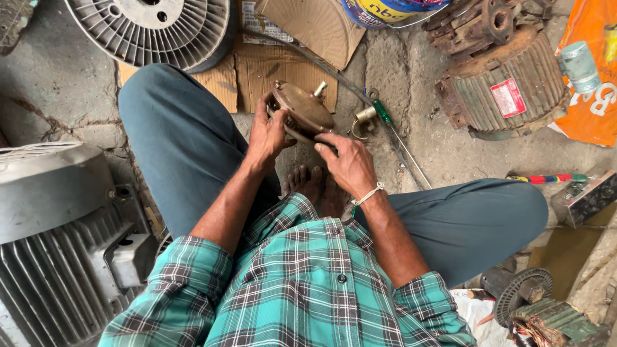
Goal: The person disassembles an electric motor component, using a screwdriver to remove screws and separate the housing from the internal rotor. They manipulate the parts by hand, inspecting the internal windings and shaft.
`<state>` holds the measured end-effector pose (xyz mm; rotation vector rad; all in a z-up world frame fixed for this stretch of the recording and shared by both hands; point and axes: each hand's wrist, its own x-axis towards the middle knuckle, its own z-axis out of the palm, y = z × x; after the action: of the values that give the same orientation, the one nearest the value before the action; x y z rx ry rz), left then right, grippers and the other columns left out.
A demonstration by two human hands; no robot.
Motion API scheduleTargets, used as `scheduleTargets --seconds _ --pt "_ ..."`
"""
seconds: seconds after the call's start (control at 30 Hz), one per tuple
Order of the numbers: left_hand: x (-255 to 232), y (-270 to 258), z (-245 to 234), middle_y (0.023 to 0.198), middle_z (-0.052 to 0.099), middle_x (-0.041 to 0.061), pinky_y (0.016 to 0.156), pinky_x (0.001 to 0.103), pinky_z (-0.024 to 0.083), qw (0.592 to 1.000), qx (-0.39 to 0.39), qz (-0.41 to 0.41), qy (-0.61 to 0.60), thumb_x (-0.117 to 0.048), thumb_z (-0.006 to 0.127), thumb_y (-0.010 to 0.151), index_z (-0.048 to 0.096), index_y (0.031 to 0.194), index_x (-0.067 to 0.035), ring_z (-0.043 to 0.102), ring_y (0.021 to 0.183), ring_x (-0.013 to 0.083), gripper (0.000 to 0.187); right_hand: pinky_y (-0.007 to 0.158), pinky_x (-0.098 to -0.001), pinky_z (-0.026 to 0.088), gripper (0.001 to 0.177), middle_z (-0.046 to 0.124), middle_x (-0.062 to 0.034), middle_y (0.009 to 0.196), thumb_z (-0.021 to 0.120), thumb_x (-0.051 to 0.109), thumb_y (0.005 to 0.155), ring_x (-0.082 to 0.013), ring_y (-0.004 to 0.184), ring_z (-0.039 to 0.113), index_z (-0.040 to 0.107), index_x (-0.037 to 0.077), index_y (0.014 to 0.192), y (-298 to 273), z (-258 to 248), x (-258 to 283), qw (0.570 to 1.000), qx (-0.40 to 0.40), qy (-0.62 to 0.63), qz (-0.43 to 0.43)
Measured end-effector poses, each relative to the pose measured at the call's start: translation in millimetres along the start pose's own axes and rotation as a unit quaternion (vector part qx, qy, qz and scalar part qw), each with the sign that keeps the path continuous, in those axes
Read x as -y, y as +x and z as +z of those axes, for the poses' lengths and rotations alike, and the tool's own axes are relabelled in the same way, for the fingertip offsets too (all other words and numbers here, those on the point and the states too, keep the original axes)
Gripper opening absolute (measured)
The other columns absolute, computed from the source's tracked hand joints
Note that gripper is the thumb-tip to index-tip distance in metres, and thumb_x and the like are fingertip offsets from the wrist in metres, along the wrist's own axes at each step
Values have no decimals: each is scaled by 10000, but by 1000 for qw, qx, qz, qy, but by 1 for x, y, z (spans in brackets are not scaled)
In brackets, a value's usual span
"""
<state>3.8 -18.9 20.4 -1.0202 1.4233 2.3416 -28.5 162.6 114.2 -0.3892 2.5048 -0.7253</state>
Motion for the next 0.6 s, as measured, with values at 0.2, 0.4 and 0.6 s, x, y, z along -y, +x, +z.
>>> scheduleTargets --seconds 0.2,0.4,0.6 --pt "6 2 -4 1503 447 236 846 546 637 999 17 30 -1 -238 499 1019 317 1545 -147 602 1263 401 564 873 -431 564 342 774 -148 1076 643 375 969 -336 982 748 765 97 1126 8 1 -3 998 11 -7 55" --pt "2 7 2 1496 496 247 855 498 629 999 27 38 -21 -185 452 1052 347 1557 -118 660 1238 408 520 867 -425 567 342 777 -158 1075 656 359 991 -310 987 745 765 67 1132 12 -1 -17 999 -34 6 40" --pt "-3 5 -1 1508 494 225 836 448 638 998 19 49 21 -165 474 1047 390 1531 -106 676 1211 379 496 843 -390 567 263 795 -115 1006 654 280 1011 -249 931 754 759 62 1112 18 -10 -18 992 -81 61 73"
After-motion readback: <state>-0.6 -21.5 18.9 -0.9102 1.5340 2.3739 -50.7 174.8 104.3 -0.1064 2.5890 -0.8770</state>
